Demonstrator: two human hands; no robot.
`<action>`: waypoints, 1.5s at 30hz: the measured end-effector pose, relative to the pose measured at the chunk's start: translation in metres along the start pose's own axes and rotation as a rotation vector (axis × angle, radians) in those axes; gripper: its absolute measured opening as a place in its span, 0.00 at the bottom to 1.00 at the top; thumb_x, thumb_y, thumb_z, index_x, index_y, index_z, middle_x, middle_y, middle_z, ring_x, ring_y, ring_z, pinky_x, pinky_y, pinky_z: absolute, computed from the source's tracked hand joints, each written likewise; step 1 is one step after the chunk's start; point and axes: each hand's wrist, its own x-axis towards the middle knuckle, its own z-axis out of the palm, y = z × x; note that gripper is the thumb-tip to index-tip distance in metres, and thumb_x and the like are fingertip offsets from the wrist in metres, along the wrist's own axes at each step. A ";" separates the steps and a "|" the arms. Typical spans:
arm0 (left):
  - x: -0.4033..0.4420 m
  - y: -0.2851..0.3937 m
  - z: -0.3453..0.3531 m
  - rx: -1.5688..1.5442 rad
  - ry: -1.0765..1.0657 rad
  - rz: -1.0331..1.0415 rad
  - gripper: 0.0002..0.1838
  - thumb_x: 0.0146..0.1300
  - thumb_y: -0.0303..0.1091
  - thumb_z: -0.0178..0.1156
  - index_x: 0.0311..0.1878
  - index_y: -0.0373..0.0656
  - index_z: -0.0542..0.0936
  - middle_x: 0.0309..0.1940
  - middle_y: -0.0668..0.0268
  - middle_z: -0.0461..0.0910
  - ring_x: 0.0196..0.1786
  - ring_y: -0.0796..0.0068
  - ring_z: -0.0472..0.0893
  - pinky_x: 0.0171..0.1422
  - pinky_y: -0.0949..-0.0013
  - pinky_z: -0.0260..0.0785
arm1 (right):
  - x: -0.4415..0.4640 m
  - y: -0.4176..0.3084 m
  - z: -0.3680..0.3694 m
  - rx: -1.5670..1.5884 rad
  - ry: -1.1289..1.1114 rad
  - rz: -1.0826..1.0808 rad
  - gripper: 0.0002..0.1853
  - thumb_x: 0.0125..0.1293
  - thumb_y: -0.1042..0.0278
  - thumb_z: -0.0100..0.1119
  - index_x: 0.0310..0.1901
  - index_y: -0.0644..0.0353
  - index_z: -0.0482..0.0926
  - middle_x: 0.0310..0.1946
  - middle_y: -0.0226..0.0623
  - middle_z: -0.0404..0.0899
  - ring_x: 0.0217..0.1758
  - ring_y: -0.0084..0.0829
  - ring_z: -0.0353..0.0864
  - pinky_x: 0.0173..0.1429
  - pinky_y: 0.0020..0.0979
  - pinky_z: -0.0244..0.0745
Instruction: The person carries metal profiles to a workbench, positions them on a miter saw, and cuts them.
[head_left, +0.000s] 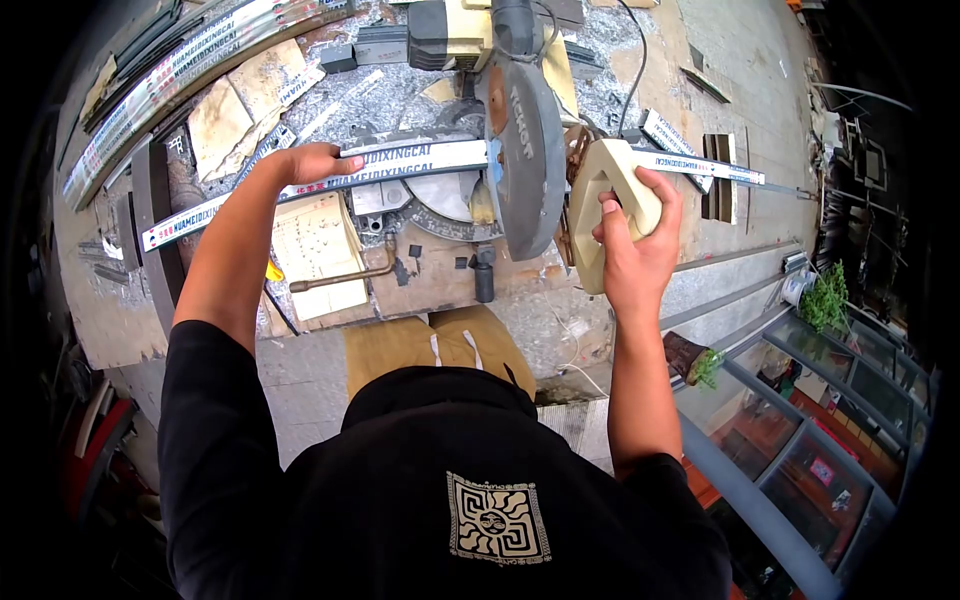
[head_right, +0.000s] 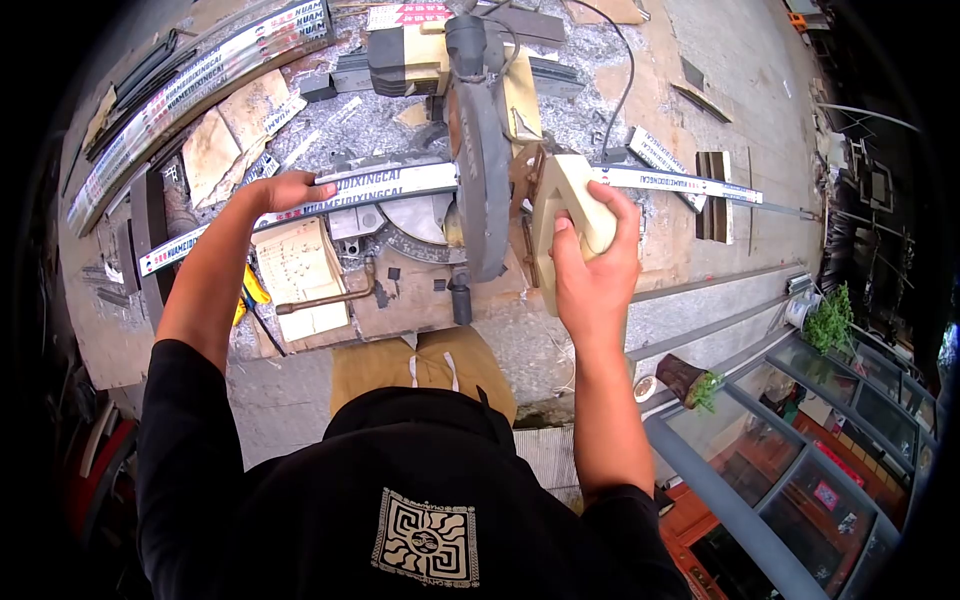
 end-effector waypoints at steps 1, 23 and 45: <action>0.001 -0.001 0.001 0.006 0.012 0.004 0.59 0.68 0.83 0.53 0.74 0.28 0.77 0.72 0.38 0.77 0.77 0.41 0.75 0.80 0.47 0.65 | -0.001 0.003 0.000 0.011 -0.002 -0.003 0.24 0.74 0.79 0.64 0.69 0.58 0.72 0.51 0.41 0.85 0.40 0.24 0.85 0.41 0.27 0.84; -0.002 0.002 0.000 0.014 0.009 -0.019 0.61 0.67 0.85 0.54 0.73 0.27 0.77 0.71 0.37 0.78 0.76 0.41 0.76 0.80 0.47 0.67 | 0.075 -0.067 -0.010 0.096 -0.140 0.225 0.23 0.69 0.71 0.68 0.65 0.60 0.78 0.42 0.38 0.86 0.30 0.22 0.82 0.35 0.27 0.81; 0.001 -0.003 0.001 0.008 0.008 0.008 0.60 0.68 0.84 0.53 0.73 0.27 0.77 0.70 0.37 0.79 0.75 0.41 0.77 0.79 0.49 0.68 | 0.019 -0.018 -0.002 0.063 0.014 0.183 0.23 0.67 0.72 0.67 0.64 0.57 0.79 0.53 0.46 0.88 0.55 0.36 0.89 0.60 0.37 0.82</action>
